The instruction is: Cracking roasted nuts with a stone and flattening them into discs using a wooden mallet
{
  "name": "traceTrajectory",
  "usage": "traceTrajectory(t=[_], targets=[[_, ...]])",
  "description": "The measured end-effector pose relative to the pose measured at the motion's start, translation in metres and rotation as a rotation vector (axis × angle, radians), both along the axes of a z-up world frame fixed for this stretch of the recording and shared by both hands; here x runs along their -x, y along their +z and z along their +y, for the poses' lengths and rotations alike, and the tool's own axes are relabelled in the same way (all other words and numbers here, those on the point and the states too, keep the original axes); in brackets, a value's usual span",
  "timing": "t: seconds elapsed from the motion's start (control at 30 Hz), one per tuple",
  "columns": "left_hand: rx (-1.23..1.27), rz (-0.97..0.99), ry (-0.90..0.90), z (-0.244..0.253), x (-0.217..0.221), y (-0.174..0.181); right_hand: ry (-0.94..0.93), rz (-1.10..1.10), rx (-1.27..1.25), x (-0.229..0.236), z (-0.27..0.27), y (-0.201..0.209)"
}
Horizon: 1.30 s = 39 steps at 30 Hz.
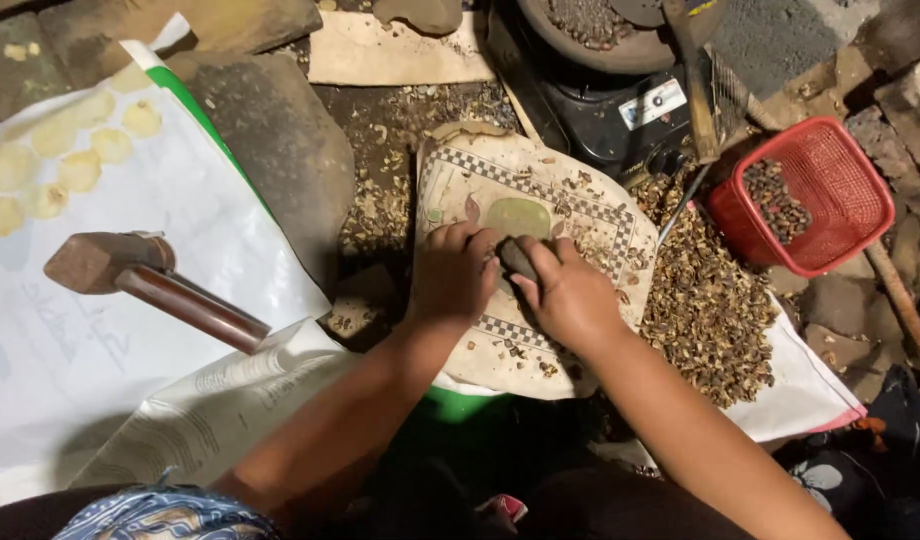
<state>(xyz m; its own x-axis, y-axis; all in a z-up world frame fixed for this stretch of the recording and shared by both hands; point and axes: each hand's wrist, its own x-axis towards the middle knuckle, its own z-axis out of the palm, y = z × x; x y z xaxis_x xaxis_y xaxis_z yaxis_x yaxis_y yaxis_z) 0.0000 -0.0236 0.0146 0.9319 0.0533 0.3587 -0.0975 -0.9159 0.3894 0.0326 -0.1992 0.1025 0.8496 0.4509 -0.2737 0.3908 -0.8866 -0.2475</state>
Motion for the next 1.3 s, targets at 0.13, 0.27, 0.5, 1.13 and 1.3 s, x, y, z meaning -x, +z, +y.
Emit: traceTrajectory(t=[0.13,0.27,0.5,1.13,1.3], targets=[[-0.001,0.098,-0.054,0.009,-0.005,-0.015,-0.058,0.013,-0.028,-0.01,-0.004,0.01],[0.089,0.114,-0.174,0.015,0.003,-0.003,-0.284,0.281,-0.056,-0.019,-0.007,0.004],[0.065,0.131,-0.198,0.006,-0.008,-0.006,-0.201,0.268,0.049,-0.031,0.009,0.022],[0.106,0.093,-0.248,0.002,-0.011,-0.01,-0.301,0.254,-0.025,-0.008,-0.025,0.007],[0.171,0.07,-0.202,-0.022,-0.02,-0.018,-0.366,0.315,0.039,-0.018,-0.011,0.041]])
